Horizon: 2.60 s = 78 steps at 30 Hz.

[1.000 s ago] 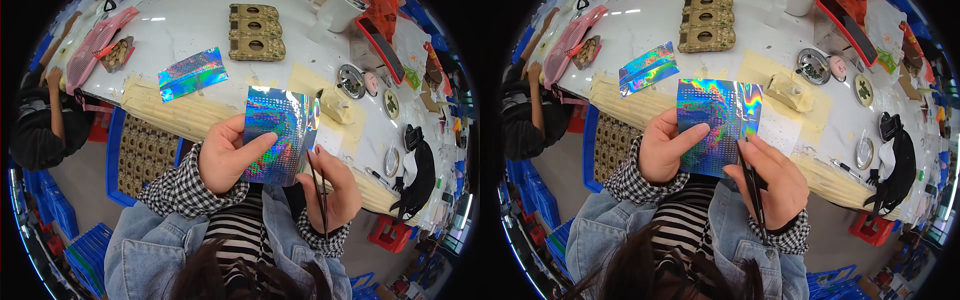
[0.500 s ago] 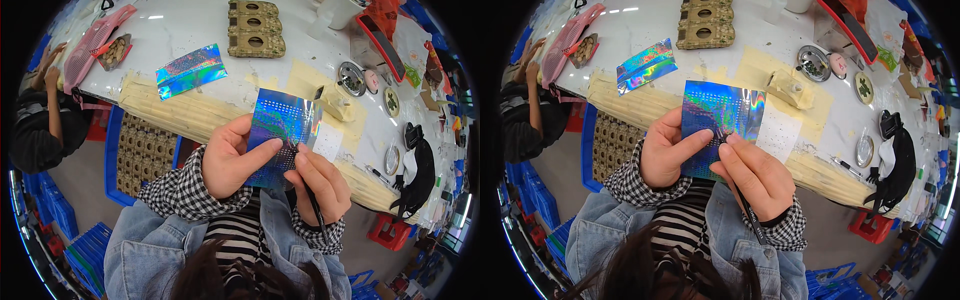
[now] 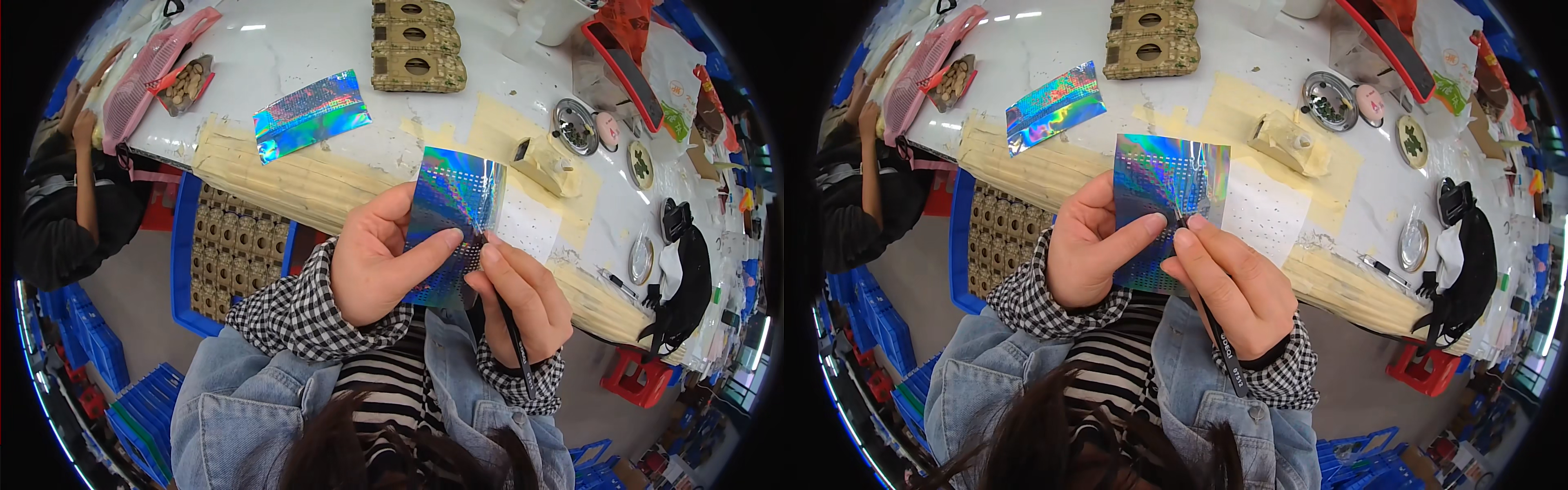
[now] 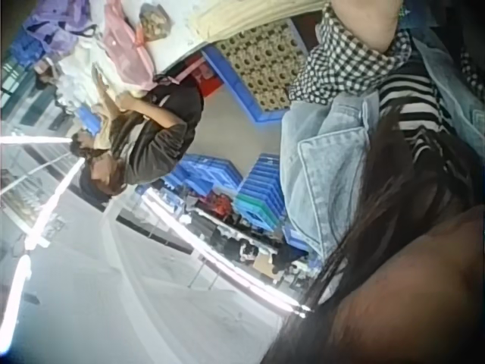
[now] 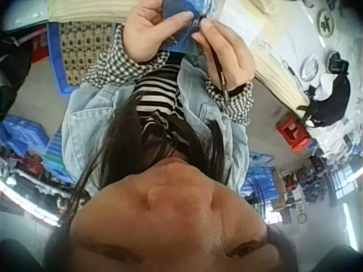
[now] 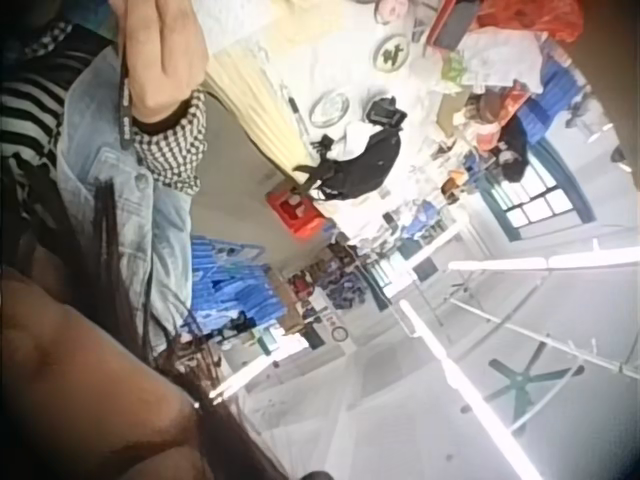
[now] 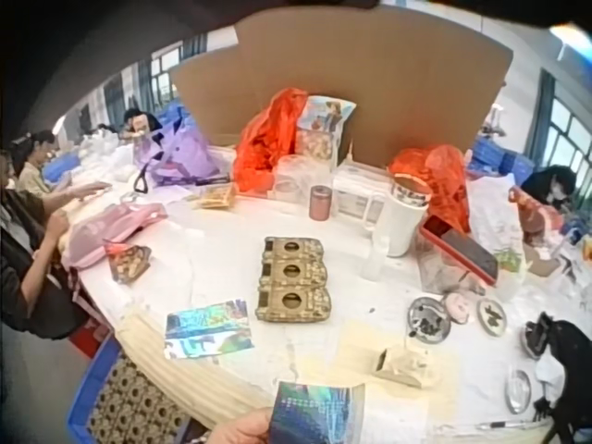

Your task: Folding and manipulating squares of holographic foil at a workbench.

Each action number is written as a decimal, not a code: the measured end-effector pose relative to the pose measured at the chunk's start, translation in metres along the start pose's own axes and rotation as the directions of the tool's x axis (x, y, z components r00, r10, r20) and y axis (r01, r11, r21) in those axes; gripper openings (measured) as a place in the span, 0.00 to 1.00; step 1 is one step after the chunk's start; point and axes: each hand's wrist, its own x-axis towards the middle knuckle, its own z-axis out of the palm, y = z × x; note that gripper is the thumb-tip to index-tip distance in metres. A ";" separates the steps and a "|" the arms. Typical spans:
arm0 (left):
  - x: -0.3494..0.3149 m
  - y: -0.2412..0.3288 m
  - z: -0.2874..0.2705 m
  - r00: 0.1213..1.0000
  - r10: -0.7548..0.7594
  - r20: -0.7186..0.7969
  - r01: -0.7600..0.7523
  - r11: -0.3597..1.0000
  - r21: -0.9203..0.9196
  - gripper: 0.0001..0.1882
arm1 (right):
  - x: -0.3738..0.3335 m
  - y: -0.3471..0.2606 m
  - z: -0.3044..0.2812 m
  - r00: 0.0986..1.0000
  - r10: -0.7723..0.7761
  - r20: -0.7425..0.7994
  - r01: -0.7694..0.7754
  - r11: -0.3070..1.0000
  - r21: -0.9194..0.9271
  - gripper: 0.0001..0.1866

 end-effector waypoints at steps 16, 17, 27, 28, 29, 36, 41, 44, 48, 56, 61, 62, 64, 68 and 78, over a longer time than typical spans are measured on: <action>0.000 0.001 0.002 0.997 -0.004 -0.074 0.005 1.000 0.023 0.20 | 0.003 -0.002 0.000 0.999 0.033 0.024 -0.034 0.999 0.032 0.19; 0.000 0.000 0.002 0.997 0.005 -0.078 -0.002 0.999 0.035 0.20 | 0.004 -0.003 -0.002 0.998 0.045 0.037 -0.047 0.998 0.033 0.19; 0.002 0.003 0.003 0.997 0.010 -0.074 -0.006 0.998 0.062 0.20 | 0.007 -0.004 -0.009 0.986 0.146 0.074 -0.156 0.977 0.143 0.20; 0.002 0.004 0.002 0.997 -0.016 -0.078 0.017 1.000 0.019 0.20 | 0.005 -0.004 -0.009 0.987 0.157 0.044 -0.162 0.974 0.157 0.20; 0.003 0.004 0.001 0.996 -0.042 -0.080 0.040 0.999 -0.025 0.20 | 0.002 -0.004 -0.010 0.986 0.169 0.014 -0.169 0.971 0.172 0.20; 0.004 0.002 -0.001 0.997 -0.049 -0.066 0.044 0.996 -0.081 0.18 | 0.000 -0.003 -0.009 0.990 0.144 0.002 -0.143 0.981 0.131 0.21; 0.003 0.003 0.000 0.996 -0.055 -0.074 0.048 0.995 -0.083 0.17 | 0.000 -0.002 -0.007 0.996 0.085 0.023 -0.086 0.993 0.079 0.21; 0.003 0.004 -0.001 0.994 -0.082 -0.068 0.076 0.993 -0.086 0.17 | 0.002 -0.002 -0.005 0.998 0.053 0.040 -0.055 0.996 0.063 0.21; 0.003 -0.001 -0.002 0.996 -0.057 -0.063 0.052 0.996 -0.072 0.18 | 0.004 -0.001 -0.004 0.998 0.032 0.051 -0.035 0.997 0.065 0.20; 0.005 -0.003 0.001 0.997 0.025 -0.078 -0.028 0.999 -0.040 0.20 | 0.003 -0.004 -0.005 0.992 0.085 0.091 -0.093 0.992 0.088 0.18; 0.004 0.001 0.002 0.996 -0.023 -0.090 0.020 0.999 -0.041 0.22 | 0.002 -0.004 -0.004 0.991 0.094 0.094 -0.102 0.992 0.079 0.18; 0.004 0.002 0.002 0.995 -0.034 -0.092 0.031 0.999 -0.038 0.22 | 0.002 -0.004 -0.004 0.991 0.098 0.093 -0.106 0.991 0.078 0.18; 0.003 0.002 0.001 0.994 -0.045 -0.096 0.042 0.999 -0.033 0.22 | 0.002 -0.005 -0.003 0.990 0.104 0.093 -0.111 0.991 0.080 0.18; 0.002 0.001 0.000 0.994 -0.045 -0.097 0.043 0.999 -0.024 0.22 | 0.004 -0.005 -0.002 0.991 0.107 0.084 -0.115 0.990 0.086 0.17; 0.004 0.003 0.001 0.983 -0.147 -0.107 0.130 0.980 -0.152 0.23 | -0.001 0.003 0.002 0.996 -0.062 0.063 0.063 0.998 -0.012 0.18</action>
